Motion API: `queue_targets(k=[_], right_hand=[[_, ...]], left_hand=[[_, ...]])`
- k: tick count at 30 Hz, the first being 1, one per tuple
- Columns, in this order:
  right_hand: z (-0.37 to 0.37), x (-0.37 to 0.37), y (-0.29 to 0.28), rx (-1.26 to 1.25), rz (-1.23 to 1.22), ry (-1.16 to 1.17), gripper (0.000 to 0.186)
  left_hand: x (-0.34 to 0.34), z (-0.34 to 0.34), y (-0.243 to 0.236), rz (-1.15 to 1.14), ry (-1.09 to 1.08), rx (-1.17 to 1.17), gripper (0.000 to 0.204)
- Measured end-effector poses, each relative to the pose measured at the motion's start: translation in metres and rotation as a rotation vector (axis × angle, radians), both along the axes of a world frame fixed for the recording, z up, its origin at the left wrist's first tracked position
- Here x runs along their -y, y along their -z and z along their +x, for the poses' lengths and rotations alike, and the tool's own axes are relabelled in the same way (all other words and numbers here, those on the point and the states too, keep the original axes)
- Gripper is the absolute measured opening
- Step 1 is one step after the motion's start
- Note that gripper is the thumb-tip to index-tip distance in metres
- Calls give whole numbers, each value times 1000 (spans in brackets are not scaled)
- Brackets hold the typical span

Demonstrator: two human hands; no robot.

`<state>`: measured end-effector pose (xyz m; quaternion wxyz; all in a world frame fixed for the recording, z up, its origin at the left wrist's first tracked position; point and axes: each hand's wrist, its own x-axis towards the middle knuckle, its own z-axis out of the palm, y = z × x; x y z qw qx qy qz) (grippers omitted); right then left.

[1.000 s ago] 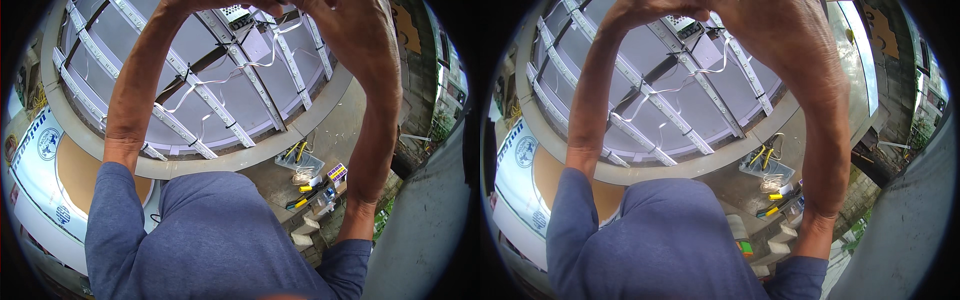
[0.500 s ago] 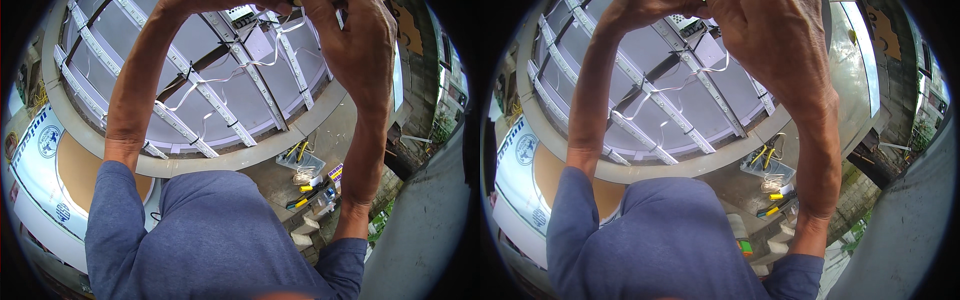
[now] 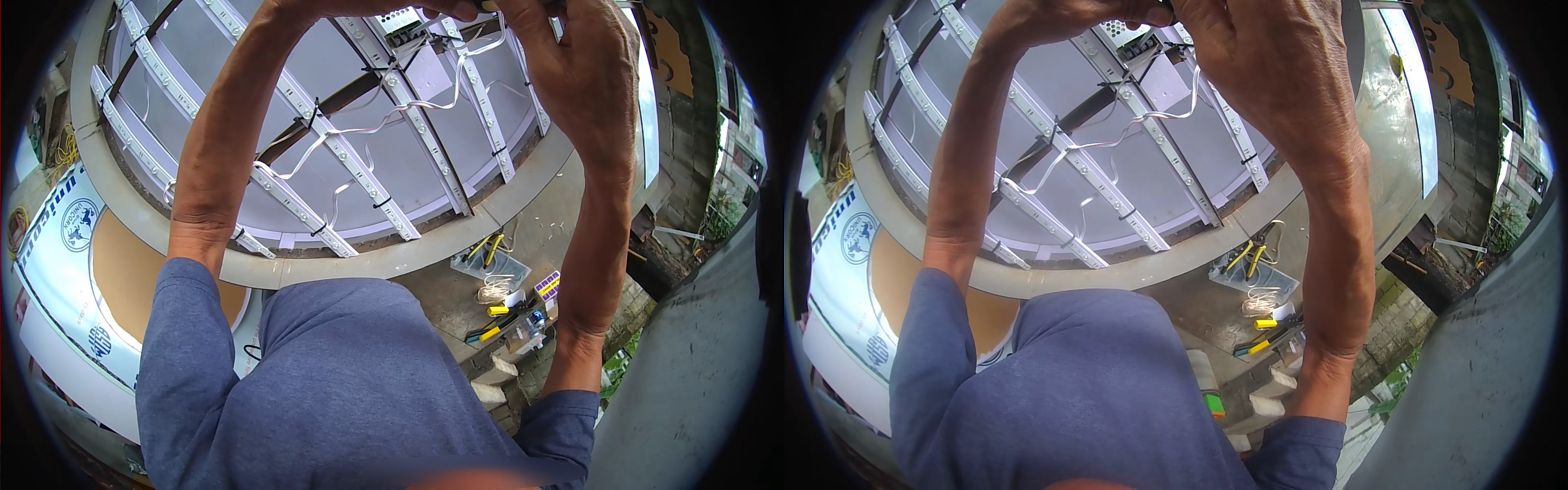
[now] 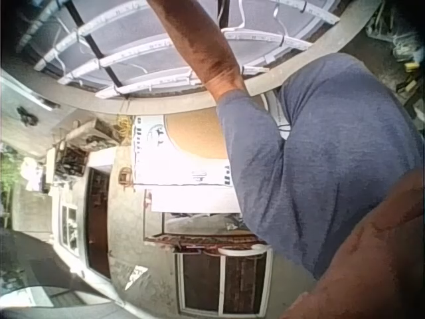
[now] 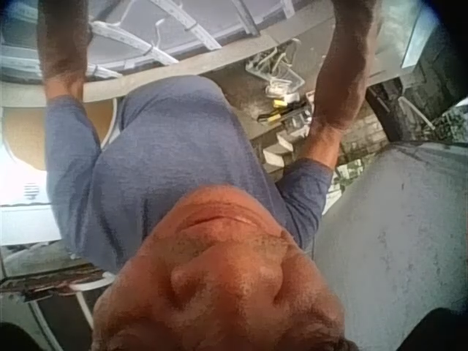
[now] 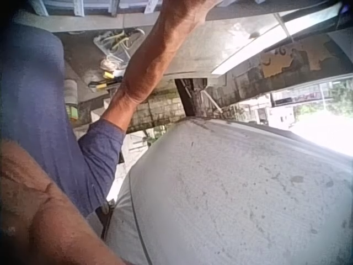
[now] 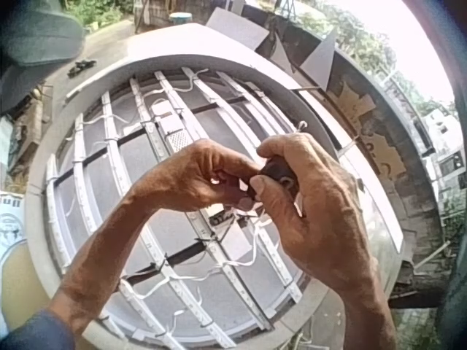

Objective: The recorder is installing and wiring LED strip lights inside a circular sign frame.

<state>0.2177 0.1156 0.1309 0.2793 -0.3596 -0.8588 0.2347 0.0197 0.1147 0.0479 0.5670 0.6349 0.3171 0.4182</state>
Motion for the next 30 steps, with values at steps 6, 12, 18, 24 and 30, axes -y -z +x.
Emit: queue_targets(k=[6,12,18,24,30], right_hand=[[1,-1,5,29,-15,-7,25],[1,-2,8,-1,9,-14,25],[-7,6,2,41,46,-27,27],[-26,13,-13,220,-301,321,31],[-21,1,-14,273,-80,56,29]], left_hand=[[-4,-3,9,-32,54,-15,32],[-6,-3,11,-10,47,-38,32],[-7,-4,19,-33,66,60,31],[-7,-5,20,-40,153,102,23],[-4,-24,20,-167,201,158,33]])
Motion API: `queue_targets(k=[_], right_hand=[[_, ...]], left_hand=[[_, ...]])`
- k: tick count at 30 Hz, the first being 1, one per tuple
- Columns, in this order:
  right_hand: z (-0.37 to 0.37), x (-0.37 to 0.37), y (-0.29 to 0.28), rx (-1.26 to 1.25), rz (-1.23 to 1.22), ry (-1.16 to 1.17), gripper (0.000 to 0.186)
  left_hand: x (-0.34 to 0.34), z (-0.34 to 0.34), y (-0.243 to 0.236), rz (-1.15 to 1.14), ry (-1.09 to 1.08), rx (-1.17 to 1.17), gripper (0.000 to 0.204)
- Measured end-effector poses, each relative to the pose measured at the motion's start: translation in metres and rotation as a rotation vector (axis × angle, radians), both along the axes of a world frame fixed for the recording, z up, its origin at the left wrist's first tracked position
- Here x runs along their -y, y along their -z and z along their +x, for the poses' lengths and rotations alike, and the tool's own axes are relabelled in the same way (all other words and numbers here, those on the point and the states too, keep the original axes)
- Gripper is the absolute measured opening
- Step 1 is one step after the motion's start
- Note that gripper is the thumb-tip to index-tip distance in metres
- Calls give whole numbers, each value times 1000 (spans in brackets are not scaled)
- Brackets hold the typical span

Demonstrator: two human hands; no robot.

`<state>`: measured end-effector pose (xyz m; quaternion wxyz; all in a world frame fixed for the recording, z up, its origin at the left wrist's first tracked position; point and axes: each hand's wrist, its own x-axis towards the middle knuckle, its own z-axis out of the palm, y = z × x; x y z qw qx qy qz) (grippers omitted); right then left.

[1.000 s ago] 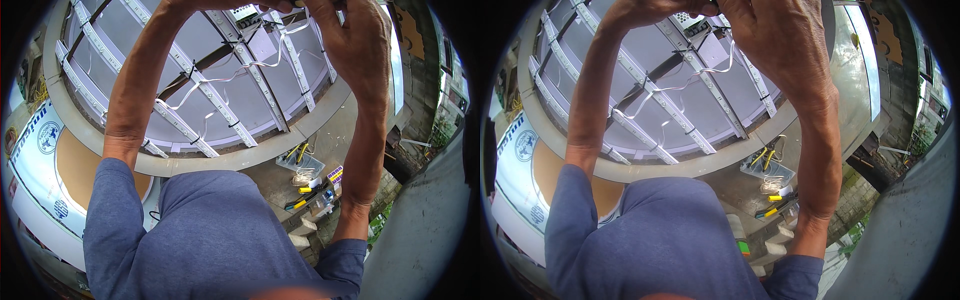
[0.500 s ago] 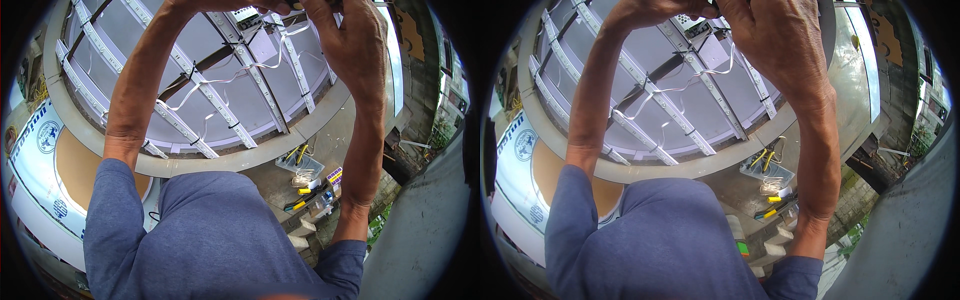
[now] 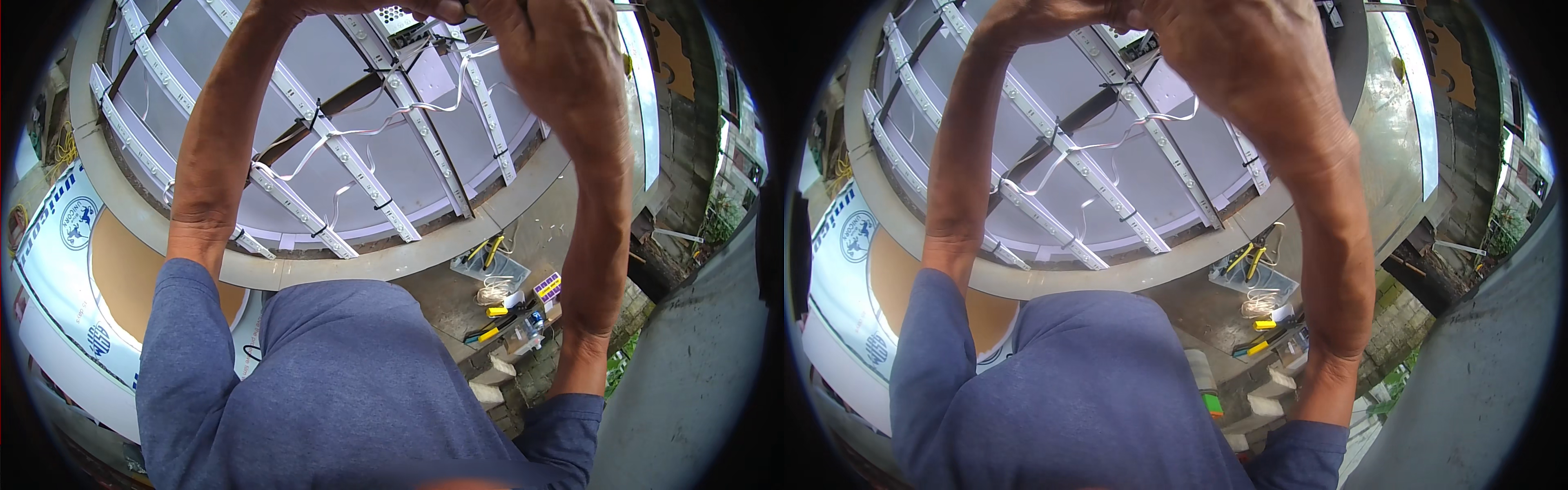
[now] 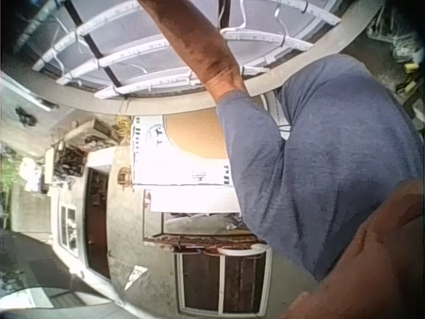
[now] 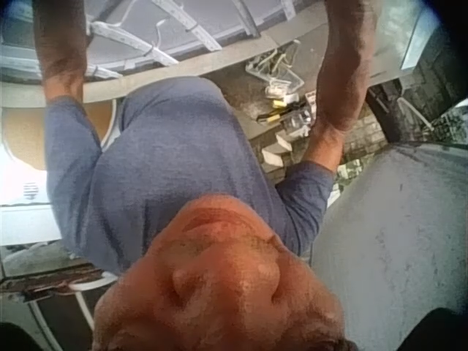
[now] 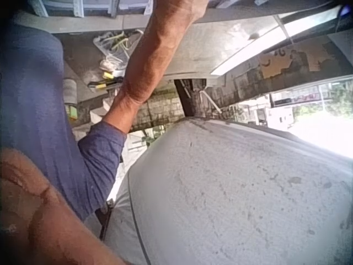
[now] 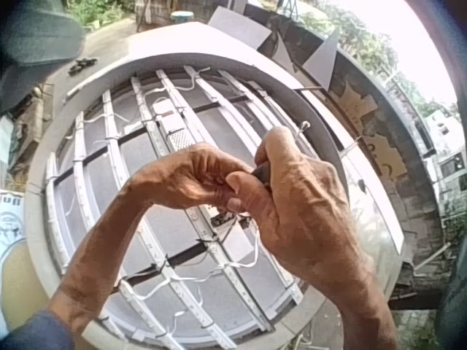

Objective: The recorder is installing and wiring LED strip lights inside a circular sign frame.

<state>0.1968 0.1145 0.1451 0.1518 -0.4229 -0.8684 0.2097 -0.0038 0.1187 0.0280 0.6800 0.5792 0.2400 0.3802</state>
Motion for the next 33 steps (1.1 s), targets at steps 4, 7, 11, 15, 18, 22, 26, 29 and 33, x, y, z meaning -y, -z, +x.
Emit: queue_targets(k=[4,7,11,15,18,22,26,29,33], right_hand=[[16,-23,28,-198,-33,-348,24],[15,-21,21,-197,-160,-454,24],[-9,-2,10,-177,625,-336,26],[0,4,-17,148,359,-125,32],[13,-16,-6,62,153,-174,32],[21,-17,-8,60,159,-271,31],[19,-16,17,-70,252,-188,33],[-2,5,16,-68,275,20,34],[-11,5,29,-91,279,229,33]], left_hand=[[-5,9,19,-1,79,171,41],[-7,0,10,-30,96,-63,37],[3,-3,8,90,-89,-87,32],[-7,14,7,47,-22,-38,29],[-8,20,7,58,-15,-35,31],[-7,21,-7,3,32,-63,31],[-7,18,3,58,33,-57,28],[-10,12,19,144,-15,41,23],[-7,10,8,-7,38,-47,21]])
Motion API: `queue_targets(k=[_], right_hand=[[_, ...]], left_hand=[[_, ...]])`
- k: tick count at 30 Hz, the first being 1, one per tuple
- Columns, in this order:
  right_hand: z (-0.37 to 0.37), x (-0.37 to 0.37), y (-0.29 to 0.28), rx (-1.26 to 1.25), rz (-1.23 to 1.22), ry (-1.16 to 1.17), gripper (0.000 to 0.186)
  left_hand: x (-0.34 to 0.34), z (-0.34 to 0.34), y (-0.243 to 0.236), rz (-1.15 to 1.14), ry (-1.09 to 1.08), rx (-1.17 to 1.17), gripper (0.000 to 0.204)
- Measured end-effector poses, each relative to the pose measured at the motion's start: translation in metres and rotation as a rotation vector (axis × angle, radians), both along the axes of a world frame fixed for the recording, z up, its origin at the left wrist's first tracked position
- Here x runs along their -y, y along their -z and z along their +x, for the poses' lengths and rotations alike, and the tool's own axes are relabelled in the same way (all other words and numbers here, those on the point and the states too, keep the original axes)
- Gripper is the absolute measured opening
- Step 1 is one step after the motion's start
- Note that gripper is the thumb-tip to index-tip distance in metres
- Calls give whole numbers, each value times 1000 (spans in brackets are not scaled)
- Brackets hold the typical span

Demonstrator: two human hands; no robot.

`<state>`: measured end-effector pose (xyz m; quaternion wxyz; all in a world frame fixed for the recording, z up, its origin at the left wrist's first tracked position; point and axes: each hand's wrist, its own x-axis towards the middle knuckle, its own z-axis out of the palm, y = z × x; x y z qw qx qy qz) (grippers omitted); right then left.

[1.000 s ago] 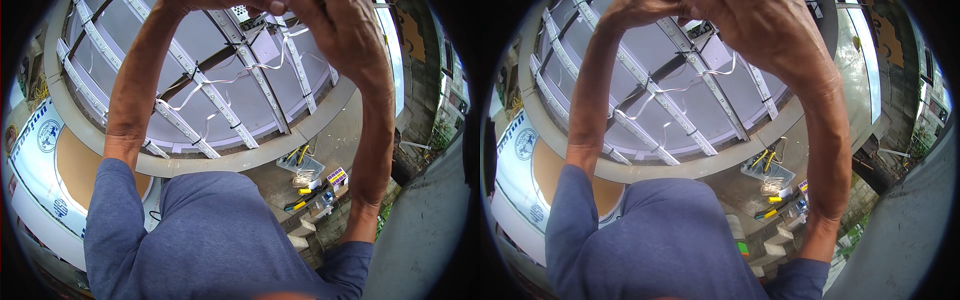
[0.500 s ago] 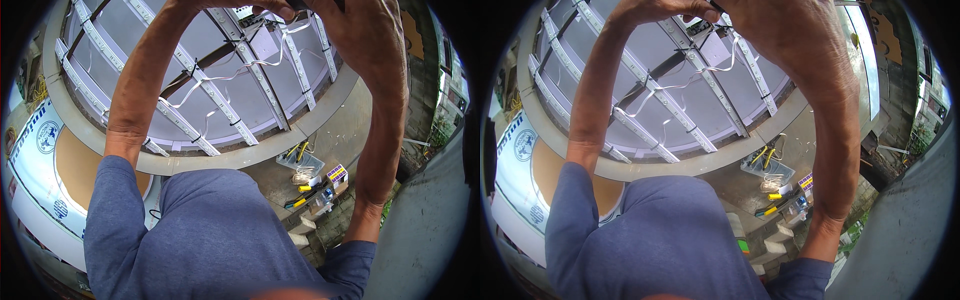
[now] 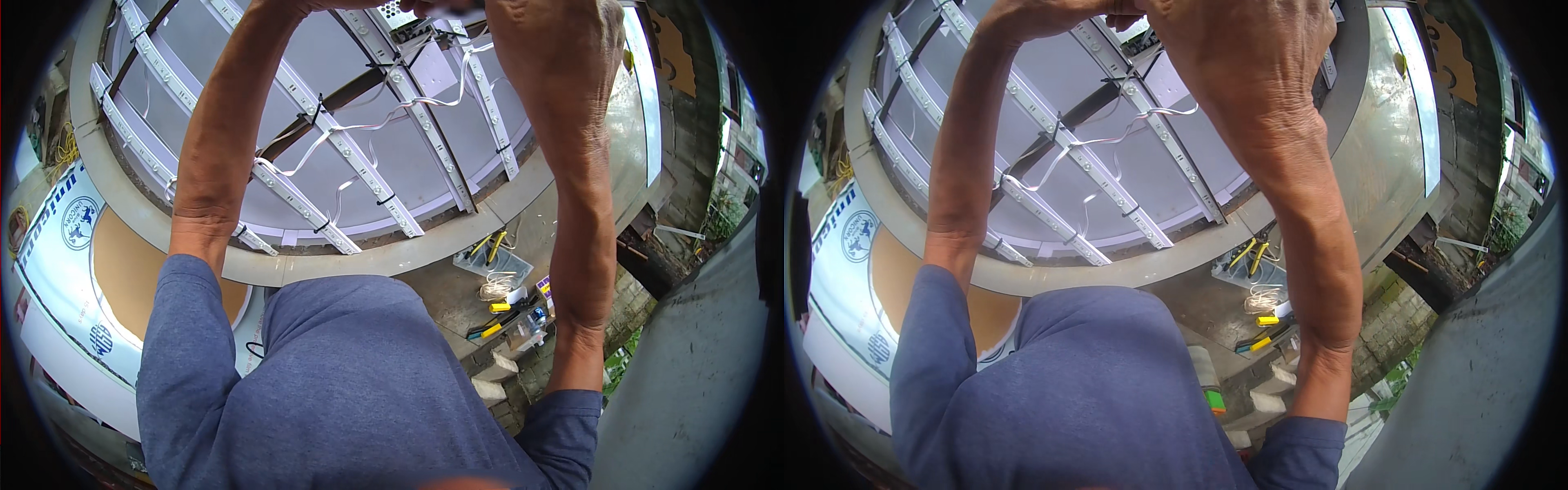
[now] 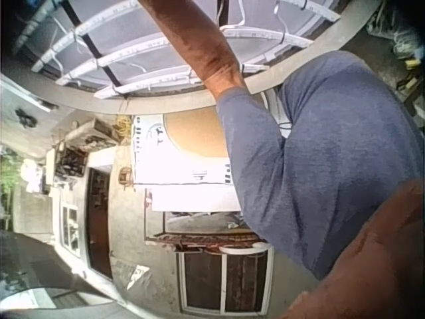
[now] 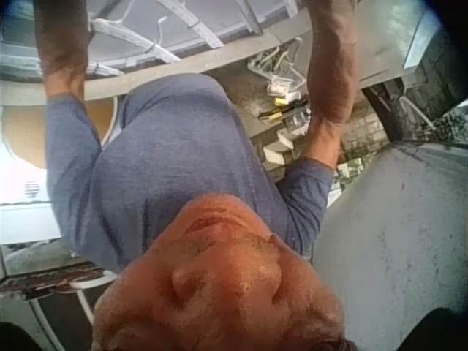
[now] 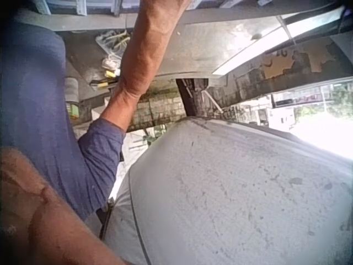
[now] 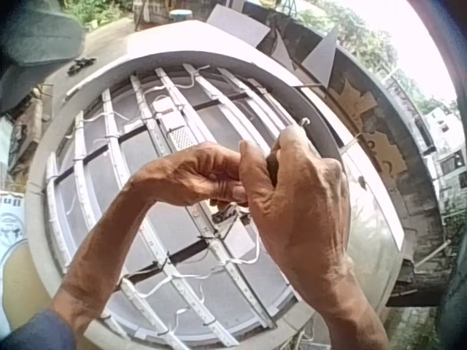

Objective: The recorder is installing and wiring LED strip lights inside a circular sign frame.

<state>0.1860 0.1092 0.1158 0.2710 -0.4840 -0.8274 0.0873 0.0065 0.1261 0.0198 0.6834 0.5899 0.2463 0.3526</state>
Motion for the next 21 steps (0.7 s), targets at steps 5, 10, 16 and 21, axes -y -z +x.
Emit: queue_targets(k=[5,10,16,21], right_hand=[[1,0,0,7,-11,-103,30],[21,-20,-7,24,-151,-323,29],[25,-36,-20,195,-144,-804,29],[20,-25,-37,258,-96,-707,30]], left_hand=[[-3,-10,12,64,54,46,23],[2,-5,4,14,57,111,21],[8,-9,5,16,48,72,22],[11,0,-12,44,-97,62,33]])
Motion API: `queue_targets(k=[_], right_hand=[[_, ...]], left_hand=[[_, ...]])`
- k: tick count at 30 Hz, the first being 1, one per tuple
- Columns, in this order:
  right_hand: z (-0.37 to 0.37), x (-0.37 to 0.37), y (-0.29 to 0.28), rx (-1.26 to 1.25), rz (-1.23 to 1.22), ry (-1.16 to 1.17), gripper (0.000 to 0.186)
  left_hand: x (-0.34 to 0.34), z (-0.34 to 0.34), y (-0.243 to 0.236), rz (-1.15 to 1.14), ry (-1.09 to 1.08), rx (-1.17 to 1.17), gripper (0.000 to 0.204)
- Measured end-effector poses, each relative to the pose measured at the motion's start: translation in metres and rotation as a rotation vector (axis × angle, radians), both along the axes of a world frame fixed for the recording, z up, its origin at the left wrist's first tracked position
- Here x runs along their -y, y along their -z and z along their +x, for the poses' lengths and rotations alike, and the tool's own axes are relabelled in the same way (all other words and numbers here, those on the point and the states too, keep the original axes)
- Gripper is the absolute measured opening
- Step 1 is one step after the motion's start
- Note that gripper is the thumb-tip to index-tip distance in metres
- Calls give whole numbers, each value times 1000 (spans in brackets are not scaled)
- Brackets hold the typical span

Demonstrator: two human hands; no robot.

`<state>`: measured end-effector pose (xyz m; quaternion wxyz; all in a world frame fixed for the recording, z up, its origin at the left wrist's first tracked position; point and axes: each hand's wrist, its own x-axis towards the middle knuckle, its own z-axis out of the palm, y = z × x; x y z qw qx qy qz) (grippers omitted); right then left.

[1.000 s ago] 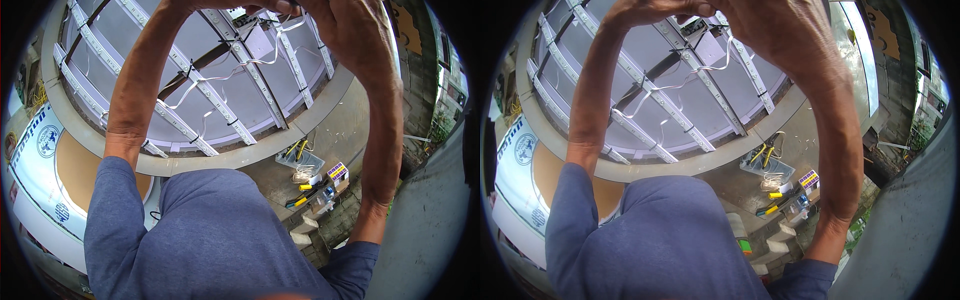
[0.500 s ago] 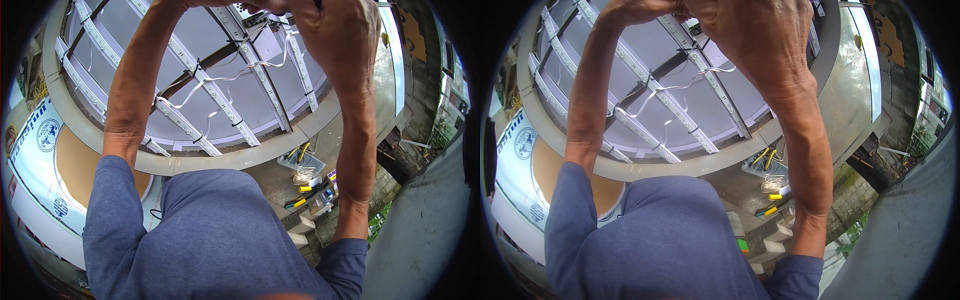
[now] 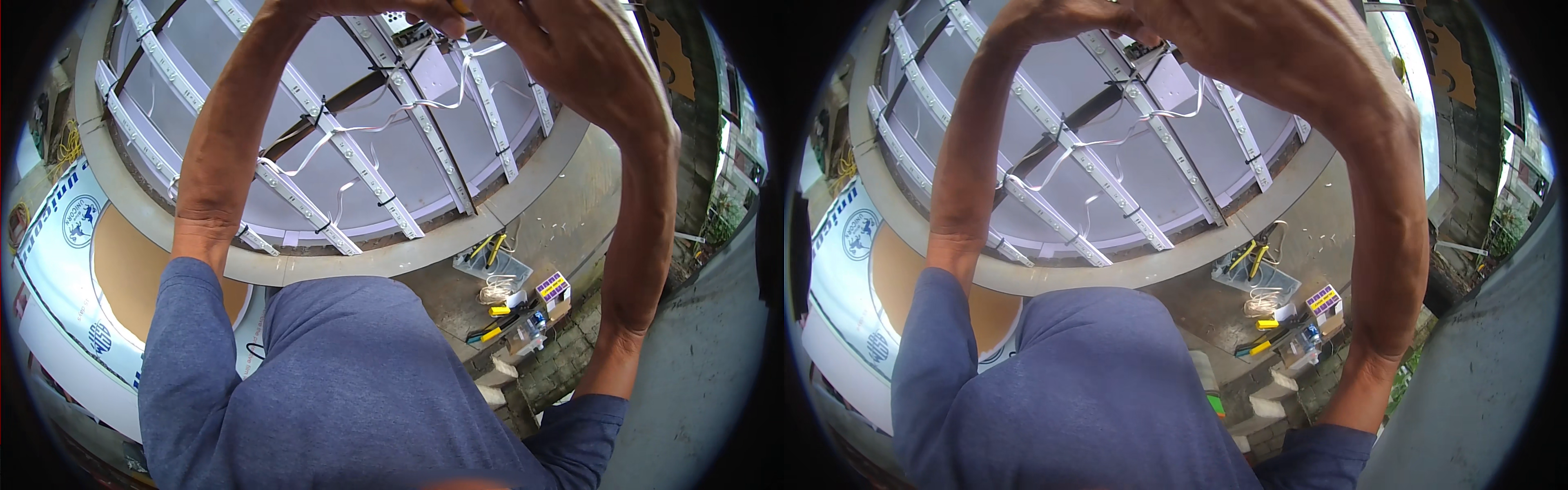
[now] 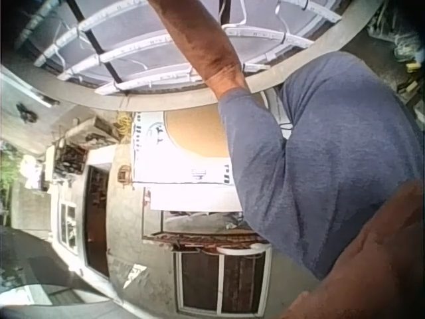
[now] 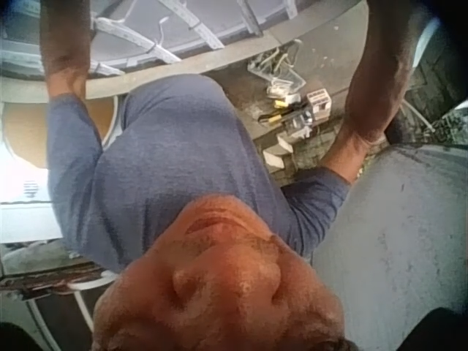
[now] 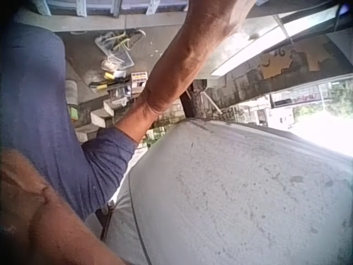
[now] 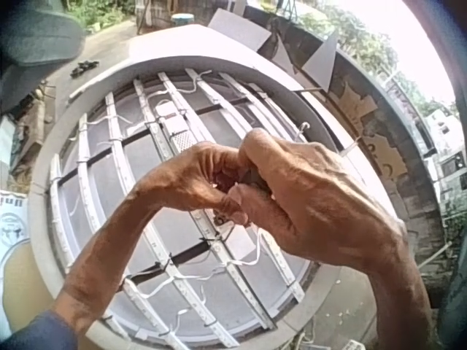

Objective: The recorder is installing and wiring LED strip lights inside a circular sign frame.

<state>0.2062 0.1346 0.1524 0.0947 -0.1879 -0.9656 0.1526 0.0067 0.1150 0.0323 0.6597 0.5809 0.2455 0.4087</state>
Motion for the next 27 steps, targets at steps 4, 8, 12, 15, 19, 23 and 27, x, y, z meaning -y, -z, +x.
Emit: queue_targets(k=[4,8,12,15,19,23,27], right_hand=[[-7,22,-22,125,3,269,29],[5,-8,-16,97,27,61,23],[-4,18,2,-293,105,14,18],[-23,17,-52,325,-308,495,20],[-8,23,-26,97,-273,436,20],[-6,34,-14,-142,68,248,22],[-4,37,-27,-1,-43,334,22]], left_hand=[[0,5,-7,10,-79,-115,37],[-7,-2,0,9,18,-82,30],[-1,-2,0,30,-49,-73,29],[1,3,-12,41,-85,-48,32],[-1,4,-16,-50,34,2,35],[-3,1,-5,-2,-46,-252,40],[2,14,-15,34,-75,-84,36]])
